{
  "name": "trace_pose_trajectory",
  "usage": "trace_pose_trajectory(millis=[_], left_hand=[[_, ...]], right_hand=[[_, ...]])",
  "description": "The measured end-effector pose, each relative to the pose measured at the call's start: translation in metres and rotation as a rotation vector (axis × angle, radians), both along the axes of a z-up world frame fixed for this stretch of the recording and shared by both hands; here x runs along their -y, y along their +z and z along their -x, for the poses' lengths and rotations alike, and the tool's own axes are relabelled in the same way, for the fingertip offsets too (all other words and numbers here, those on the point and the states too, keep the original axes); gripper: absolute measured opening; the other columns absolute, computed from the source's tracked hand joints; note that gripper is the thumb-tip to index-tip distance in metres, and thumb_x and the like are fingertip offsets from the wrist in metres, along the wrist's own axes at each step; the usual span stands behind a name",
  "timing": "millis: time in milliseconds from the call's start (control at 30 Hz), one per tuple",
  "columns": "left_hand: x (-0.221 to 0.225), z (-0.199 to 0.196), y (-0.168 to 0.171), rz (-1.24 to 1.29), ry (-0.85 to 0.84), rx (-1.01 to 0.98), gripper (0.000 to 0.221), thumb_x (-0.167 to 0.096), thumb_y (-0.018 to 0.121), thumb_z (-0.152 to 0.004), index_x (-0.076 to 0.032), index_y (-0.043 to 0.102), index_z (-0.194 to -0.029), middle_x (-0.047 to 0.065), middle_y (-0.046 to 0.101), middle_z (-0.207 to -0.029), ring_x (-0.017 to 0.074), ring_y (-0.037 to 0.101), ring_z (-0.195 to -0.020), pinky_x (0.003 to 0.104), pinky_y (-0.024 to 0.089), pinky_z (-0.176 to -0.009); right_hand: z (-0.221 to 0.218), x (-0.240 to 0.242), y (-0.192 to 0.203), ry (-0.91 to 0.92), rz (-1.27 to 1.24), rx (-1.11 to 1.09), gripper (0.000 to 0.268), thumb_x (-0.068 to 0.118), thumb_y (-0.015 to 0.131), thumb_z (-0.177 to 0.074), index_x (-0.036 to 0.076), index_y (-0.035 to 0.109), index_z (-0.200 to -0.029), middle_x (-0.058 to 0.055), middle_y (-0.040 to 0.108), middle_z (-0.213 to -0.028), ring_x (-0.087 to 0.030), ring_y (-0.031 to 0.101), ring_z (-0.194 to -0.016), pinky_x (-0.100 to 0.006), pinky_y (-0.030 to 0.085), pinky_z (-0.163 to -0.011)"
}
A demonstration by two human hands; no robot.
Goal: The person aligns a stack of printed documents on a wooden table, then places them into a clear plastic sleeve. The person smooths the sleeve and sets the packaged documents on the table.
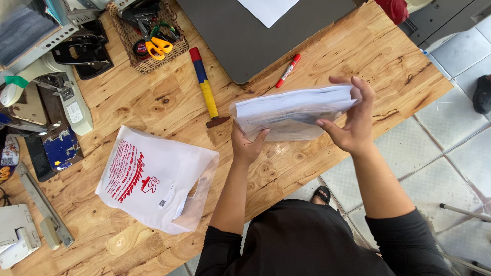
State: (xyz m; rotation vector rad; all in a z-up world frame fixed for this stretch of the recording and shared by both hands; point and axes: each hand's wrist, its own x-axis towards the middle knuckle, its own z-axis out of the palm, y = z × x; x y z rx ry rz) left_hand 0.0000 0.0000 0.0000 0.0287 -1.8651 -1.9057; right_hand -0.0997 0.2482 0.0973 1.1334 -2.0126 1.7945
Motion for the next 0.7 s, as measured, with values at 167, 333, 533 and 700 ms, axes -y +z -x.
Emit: trace_pose_trajectory(millis=[167,333,533,700], left_hand=[[0.004,-0.001,-0.006,0.036,0.013,0.017,0.065,-0.007,0.079,-0.088,-0.001,0.042,-0.141,0.014,0.062,-0.132,0.0210,0.064,-0.124,0.036,0.054,-0.107],[0.004,-0.006,-0.011,0.012,0.059,0.032,0.060,-0.008,0.082,-0.088,0.000,0.047,-0.136,0.014,0.064,-0.129,0.0203,0.065,-0.120,0.035,0.053,-0.104],[-0.003,-0.009,-0.008,-0.075,0.049,0.003,0.055,-0.006,0.079,-0.091,0.002,0.049,-0.137,0.013,0.068,-0.125,0.0186,0.068,-0.116,0.033,0.054,-0.103],[-0.001,-0.010,-0.005,-0.071,0.032,-0.008,0.054,-0.003,0.079,-0.091,0.002,0.050,-0.137,0.013,0.068,-0.126,0.0185,0.067,-0.117,0.033,0.054,-0.103]], right_hand=[[0.007,-0.001,0.074,-0.113,-0.361,-0.374,0.072,0.028,0.091,-0.079,0.009,0.055,-0.138,-0.024,0.054,-0.145,-0.035,0.058,-0.133,-0.044,0.050,-0.113],[0.006,0.015,0.120,-0.051,-0.756,-0.480,0.058,0.037,0.087,-0.076,0.012,0.070,-0.125,-0.012,0.065,-0.137,-0.030,0.062,-0.114,-0.046,0.046,-0.097],[0.013,0.032,0.135,-0.007,-0.831,-0.524,0.058,0.038,0.085,-0.079,0.018,0.070,-0.132,-0.003,0.066,-0.124,-0.028,0.059,-0.106,-0.043,0.044,-0.094],[0.008,0.039,0.137,-0.043,-0.893,-0.665,0.064,0.046,0.084,-0.076,0.019,0.068,-0.132,-0.008,0.064,-0.123,-0.032,0.059,-0.115,-0.049,0.044,-0.099]])
